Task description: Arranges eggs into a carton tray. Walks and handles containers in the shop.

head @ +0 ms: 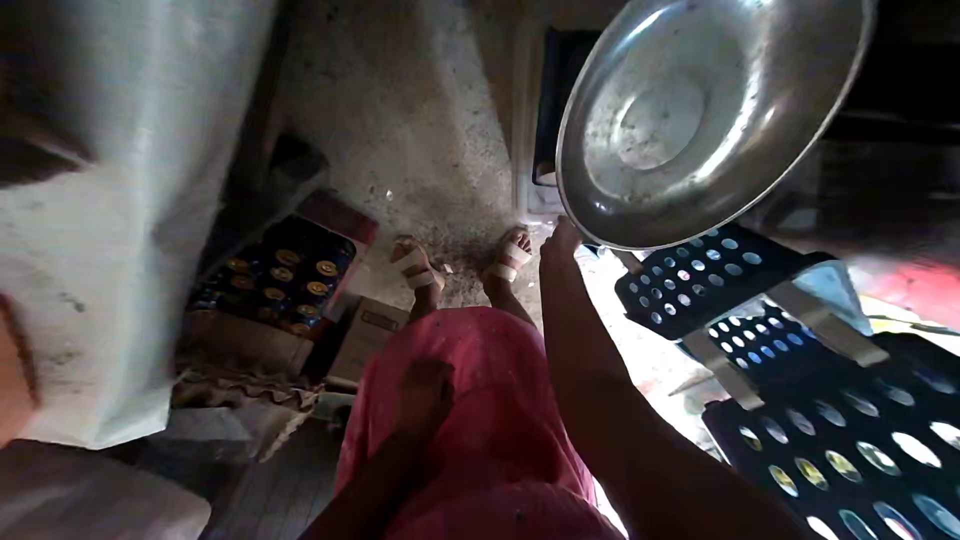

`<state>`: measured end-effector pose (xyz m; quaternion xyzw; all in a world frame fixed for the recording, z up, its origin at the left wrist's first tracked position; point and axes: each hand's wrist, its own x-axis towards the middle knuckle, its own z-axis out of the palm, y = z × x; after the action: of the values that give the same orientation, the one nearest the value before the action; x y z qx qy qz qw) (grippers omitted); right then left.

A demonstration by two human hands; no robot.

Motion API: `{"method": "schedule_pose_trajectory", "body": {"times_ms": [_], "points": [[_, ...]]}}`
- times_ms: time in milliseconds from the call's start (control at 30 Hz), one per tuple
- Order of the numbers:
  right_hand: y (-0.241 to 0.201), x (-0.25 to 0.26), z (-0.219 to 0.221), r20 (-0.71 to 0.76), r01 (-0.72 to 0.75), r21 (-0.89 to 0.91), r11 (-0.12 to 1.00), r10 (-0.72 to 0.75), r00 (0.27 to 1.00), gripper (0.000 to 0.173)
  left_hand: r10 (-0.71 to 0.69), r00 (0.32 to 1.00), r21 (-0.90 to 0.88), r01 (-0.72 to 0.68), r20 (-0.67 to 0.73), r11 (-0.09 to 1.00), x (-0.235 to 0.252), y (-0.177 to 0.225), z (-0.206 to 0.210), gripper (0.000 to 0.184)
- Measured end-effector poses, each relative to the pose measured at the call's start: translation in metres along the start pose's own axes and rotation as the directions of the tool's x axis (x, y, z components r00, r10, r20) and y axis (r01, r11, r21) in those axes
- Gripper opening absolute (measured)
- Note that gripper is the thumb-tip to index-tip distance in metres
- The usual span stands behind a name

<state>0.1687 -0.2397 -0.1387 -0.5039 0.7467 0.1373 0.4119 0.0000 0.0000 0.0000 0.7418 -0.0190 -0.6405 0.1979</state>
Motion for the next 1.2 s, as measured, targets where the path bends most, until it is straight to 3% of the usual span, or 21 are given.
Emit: {"method": "schedule_pose_trajectory", "body": {"times_ms": [100,133,200,267,400,533,733,800,867,933,967,1033,1100,1167,1200], "points": [[0.053,0.003,-0.017,0.243,0.032,-0.168,0.985,0.010,0.970,0.050,0.000,1.000,-0.008,0.000,0.030,1.000,0.001,0.003,-0.006,0.034],[0.063,-0.010,-0.024,0.398,0.083,-0.279,0.957,0.037,0.917,0.047,0.011,1.000,-0.014,-0.010,0.024,1.000,0.000,0.002,-0.006,0.034],[0.083,-0.029,-0.033,0.665,0.290,-0.441,0.849,0.092,0.741,0.039,0.011,1.000,-0.004,-0.011,0.021,1.000,-0.003,-0.004,-0.008,0.034],[0.074,-0.061,-0.039,0.786,0.422,-0.478,0.770,0.162,0.596,0.037,0.004,0.999,-0.004,-0.004,0.049,1.000,-0.004,-0.009,-0.013,0.035],[0.025,-0.131,-0.051,0.820,0.594,-0.404,0.695,-0.012,0.572,0.037,0.060,0.994,0.012,-0.062,0.093,0.998,-0.015,-0.020,-0.022,0.038],[0.020,-0.159,-0.065,0.814,0.688,-0.379,0.619,-0.131,0.566,0.035,0.157,0.987,-0.104,-0.152,0.037,0.983,-0.045,-0.038,-0.031,0.038],[0.035,-0.236,-0.085,0.877,0.785,-0.468,0.406,0.110,0.467,0.039,-0.060,0.984,-0.514,-0.036,-0.169,0.857,-0.127,-0.068,-0.047,0.040],[0.032,-0.275,-0.088,0.907,0.846,-0.418,0.331,0.100,0.408,0.040,-0.127,0.970,-0.569,-0.015,-0.209,0.822,-0.148,-0.085,-0.044,0.041],[0.031,-0.311,-0.089,0.957,0.939,-0.274,0.207,-0.034,0.287,0.038,-0.233,0.933,-0.636,0.006,-0.273,0.772,-0.170,-0.094,-0.046,0.043],[0.027,-0.344,-0.089,0.965,0.998,-0.040,0.040,-0.256,0.049,0.036,-0.321,0.830,-0.686,-0.098,-0.456,0.721,-0.190,-0.093,-0.053,0.047],[0.025,-0.358,-0.087,0.928,0.995,0.087,-0.052,-0.360,-0.100,0.035,-0.344,0.732,-0.668,-0.200,-0.588,0.716,-0.196,-0.092,-0.057,0.047],[0.015,-0.387,-0.078,0.793,0.921,0.261,-0.289,-0.480,-0.375,0.038,-0.328,0.478,-0.526,-0.372,-0.815,0.765,-0.208,-0.089,-0.073,0.042],[-0.001,-0.417,-0.060,0.621,0.771,0.353,-0.530,-0.484,-0.617,0.034,-0.216,0.233,-0.298,-0.415,-0.948,0.860,-0.224,-0.085,-0.095,0.035],[-0.010,-0.451,-0.036,0.521,0.654,0.400,-0.642,-0.428,-0.739,0.023,-0.063,0.012,-0.063,-0.374,-0.998,0.925,-0.240,-0.082,-0.116,0.028],[-0.011,-0.468,-0.023,0.543,0.643,0.421,-0.640,-0.390,-0.744,0.027,0.006,-0.067,0.028,-0.328,-0.998,0.944,-0.246,-0.082,-0.127,0.027]]}}
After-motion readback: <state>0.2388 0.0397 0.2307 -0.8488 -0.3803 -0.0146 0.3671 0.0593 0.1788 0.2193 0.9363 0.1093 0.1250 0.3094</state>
